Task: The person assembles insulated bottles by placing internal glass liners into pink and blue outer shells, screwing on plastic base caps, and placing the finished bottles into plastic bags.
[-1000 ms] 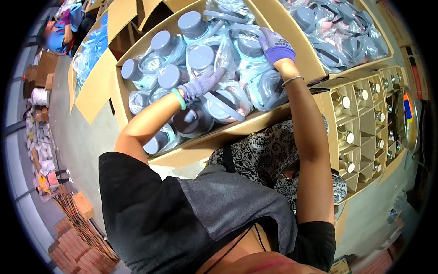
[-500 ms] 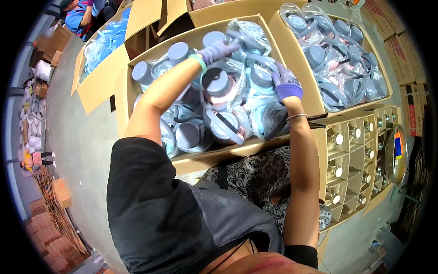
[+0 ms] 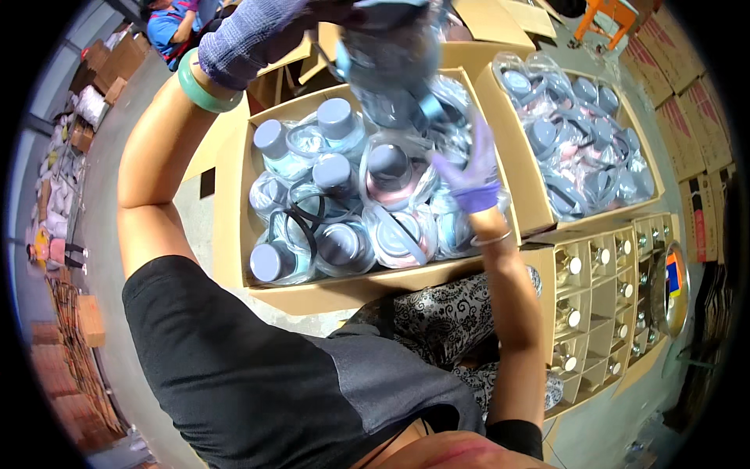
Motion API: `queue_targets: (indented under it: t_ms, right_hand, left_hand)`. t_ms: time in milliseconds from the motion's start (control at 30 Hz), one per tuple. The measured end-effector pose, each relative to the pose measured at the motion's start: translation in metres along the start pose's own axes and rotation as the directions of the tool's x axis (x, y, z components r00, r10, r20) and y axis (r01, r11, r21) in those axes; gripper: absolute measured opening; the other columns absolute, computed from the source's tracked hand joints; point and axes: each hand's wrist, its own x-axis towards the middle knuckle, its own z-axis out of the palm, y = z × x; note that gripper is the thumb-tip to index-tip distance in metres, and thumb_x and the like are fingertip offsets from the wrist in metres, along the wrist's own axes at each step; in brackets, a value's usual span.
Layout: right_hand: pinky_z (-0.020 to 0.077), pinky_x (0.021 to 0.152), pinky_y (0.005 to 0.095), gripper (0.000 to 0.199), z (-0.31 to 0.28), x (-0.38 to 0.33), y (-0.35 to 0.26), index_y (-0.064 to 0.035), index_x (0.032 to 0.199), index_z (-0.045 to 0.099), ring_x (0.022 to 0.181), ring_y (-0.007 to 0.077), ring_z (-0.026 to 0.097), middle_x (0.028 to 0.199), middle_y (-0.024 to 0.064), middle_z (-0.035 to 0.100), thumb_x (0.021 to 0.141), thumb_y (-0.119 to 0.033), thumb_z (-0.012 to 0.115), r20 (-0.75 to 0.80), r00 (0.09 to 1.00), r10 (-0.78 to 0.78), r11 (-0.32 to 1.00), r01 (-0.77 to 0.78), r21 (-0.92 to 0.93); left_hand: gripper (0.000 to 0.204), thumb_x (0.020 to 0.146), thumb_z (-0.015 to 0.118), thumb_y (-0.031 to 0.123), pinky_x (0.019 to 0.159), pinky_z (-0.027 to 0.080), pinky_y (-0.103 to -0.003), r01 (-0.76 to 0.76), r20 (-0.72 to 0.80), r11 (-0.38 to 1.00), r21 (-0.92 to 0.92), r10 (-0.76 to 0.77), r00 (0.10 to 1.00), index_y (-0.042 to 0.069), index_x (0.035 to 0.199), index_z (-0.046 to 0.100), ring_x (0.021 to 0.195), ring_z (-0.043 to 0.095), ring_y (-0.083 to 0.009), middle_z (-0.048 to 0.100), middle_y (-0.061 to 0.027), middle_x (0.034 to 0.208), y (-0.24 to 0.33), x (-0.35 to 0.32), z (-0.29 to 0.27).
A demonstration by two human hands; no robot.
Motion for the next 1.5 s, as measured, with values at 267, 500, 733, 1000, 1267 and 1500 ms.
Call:
queue_targets:
  t_ms: [267, 500, 733, 1000, 1267, 1500]
  right_hand:
    - [0.0466, 0.069, 0.0260, 0.027, -0.054, -0.043, -0.117, -0.0005, 0.113, 0.054, 0.079, 0.0102, 0.052, 0.092, 0.0022, 0.053, 0.087, -0.005, 0.062, -0.332, 0.874, 0.355, 0.846, -0.148, 0.513]
    - [0.0480, 0.081, 0.0401, 0.027, -0.159, -0.120, -0.163, 0.0023, 0.102, 0.060, 0.094, 0.0335, 0.057, 0.108, 0.0181, 0.055, 0.079, 0.008, 0.049, -0.422, 0.873, -0.244, 0.919, 0.069, -0.387]
    - [0.0492, 0.088, 0.0410, 0.029, -0.225, -0.239, -0.188, 0.0016, 0.113, 0.058, 0.105, 0.0333, 0.058, 0.125, 0.0229, 0.053, 0.085, -0.006, 0.059, -0.374, 0.908, -0.188, 0.701, -0.142, -0.699]
    - [0.0409, 0.107, 0.0414, 0.040, -0.302, -0.399, -0.190, 0.0050, 0.132, 0.050, 0.125, 0.0360, 0.051, 0.134, 0.0233, 0.054, 0.094, -0.006, 0.051, -0.073, 0.958, 0.279, 0.579, -0.228, -0.783]
    - [0.0307, 0.115, 0.0472, 0.050, -0.372, -0.377, -0.225, 0.0034, 0.144, 0.038, 0.138, 0.0304, 0.038, 0.149, 0.0192, 0.039, 0.098, -0.016, 0.044, -0.880, 0.423, 0.216, 0.824, -0.563, -0.068]
    - [0.0339, 0.112, 0.0422, 0.055, -0.361, -0.305, -0.226, 0.0055, 0.141, 0.040, 0.132, 0.0307, 0.045, 0.143, 0.0216, 0.046, 0.102, -0.033, 0.041, -0.610, 0.729, 0.309, 0.835, -0.516, -0.193]
  left_hand:
    - [0.034, 0.099, 0.054, 0.019, 0.075, 0.054, -0.031, -0.174, 0.167, 0.983, -0.057, 0.182, 0.969, 0.002, 0.128, 0.056, 0.076, 0.058, -0.0145, 0.060, -0.0031, 0.098, 0.037, -0.016, -0.019]
    - [0.036, 0.102, 0.048, 0.033, 0.083, 0.054, -0.032, -0.063, 0.443, 0.978, -0.197, 0.146, 0.885, 0.003, 0.118, 0.062, 0.100, 0.063, -0.0120, 0.066, -0.0042, 0.110, -0.143, -0.031, 0.150]
    - [0.058, 0.096, 0.055, 0.041, 0.103, 0.047, -0.038, 0.256, 0.704, 0.779, -0.573, 0.308, 0.640, 0.008, 0.142, 0.044, 0.118, 0.060, -0.0235, 0.060, -0.0130, 0.130, -0.130, -0.128, 0.295]
    - [0.067, 0.086, 0.066, 0.047, 0.089, 0.053, -0.032, -0.502, 0.423, 0.736, -0.455, 0.675, 0.605, -0.005, 0.127, 0.058, 0.098, 0.068, -0.0204, 0.069, -0.0138, 0.112, -0.020, -0.067, 0.420]
    - [0.052, 0.085, 0.064, 0.055, 0.077, 0.053, -0.036, -0.263, 0.639, 0.760, -0.594, 0.644, 0.421, 0.006, 0.096, 0.074, 0.084, 0.069, -0.0245, 0.072, -0.0121, 0.087, 0.068, -0.216, 0.454]
    - [0.040, 0.083, 0.062, 0.044, 0.073, 0.051, -0.039, -0.364, 0.515, 0.706, -0.607, 0.698, 0.497, 0.005, 0.084, 0.071, 0.081, 0.066, -0.0304, 0.067, -0.0183, 0.080, 0.092, -0.241, 0.444]
